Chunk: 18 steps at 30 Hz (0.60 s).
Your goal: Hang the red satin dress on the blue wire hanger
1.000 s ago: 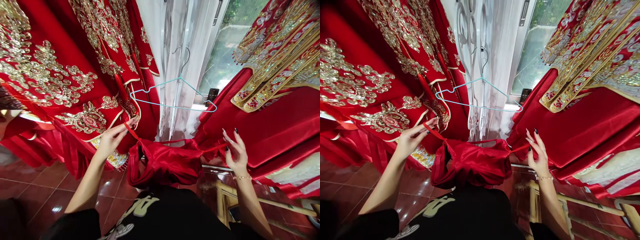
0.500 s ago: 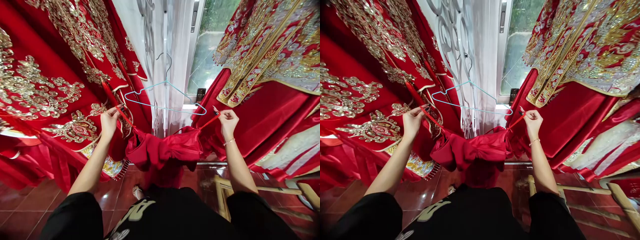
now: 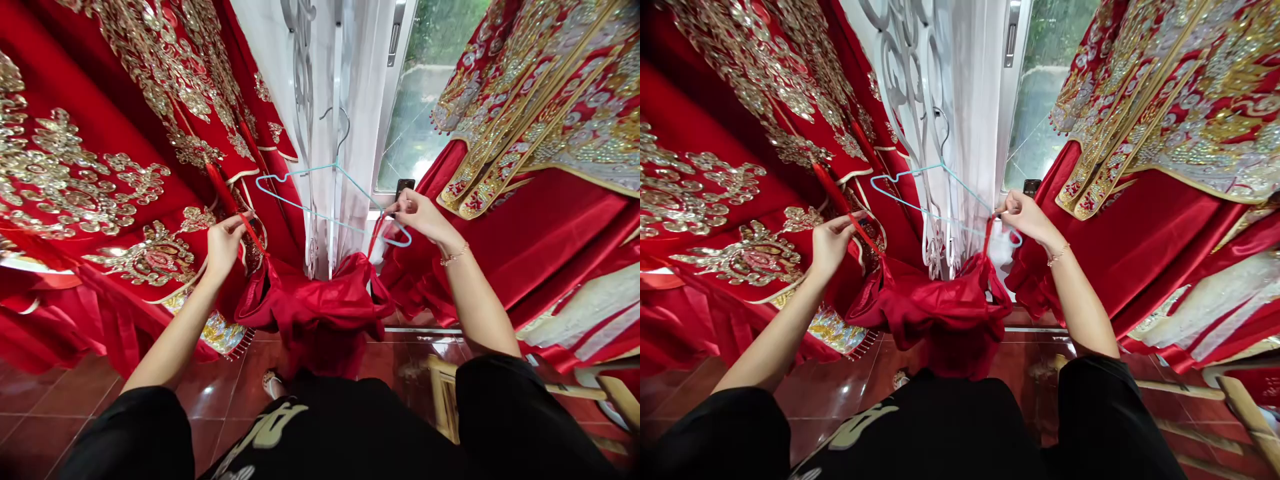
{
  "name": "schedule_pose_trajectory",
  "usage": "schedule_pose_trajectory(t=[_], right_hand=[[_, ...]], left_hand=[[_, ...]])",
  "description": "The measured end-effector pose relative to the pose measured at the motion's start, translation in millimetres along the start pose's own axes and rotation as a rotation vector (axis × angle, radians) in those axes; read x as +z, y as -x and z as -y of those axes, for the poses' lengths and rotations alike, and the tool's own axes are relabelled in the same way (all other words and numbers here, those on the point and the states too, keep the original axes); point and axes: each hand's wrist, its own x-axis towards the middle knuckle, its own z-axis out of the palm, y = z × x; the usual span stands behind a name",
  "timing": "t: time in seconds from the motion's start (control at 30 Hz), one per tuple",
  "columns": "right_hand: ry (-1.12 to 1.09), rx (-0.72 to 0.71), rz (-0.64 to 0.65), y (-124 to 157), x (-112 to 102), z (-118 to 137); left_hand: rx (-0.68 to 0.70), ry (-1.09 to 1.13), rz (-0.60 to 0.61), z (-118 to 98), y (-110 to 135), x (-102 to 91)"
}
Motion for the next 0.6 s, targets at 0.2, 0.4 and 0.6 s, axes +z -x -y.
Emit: schedule_pose_trajectory(t=[0.2,0.4,0.6], right_hand=[[0.289,-0.079,0.014,-3,2,-1],[0.293,-0.131,-0.094,-21,-25,-14],[0.258,-0.150,0.000,-35,-36,-14]], left_hand=[[0.037,0.026,-0.114,-2,0,5.3],[0.091,0.004,-0.142,-3,-11,-1.4],[0.055,0.159,-0.228,-1,-25,-0.7]])
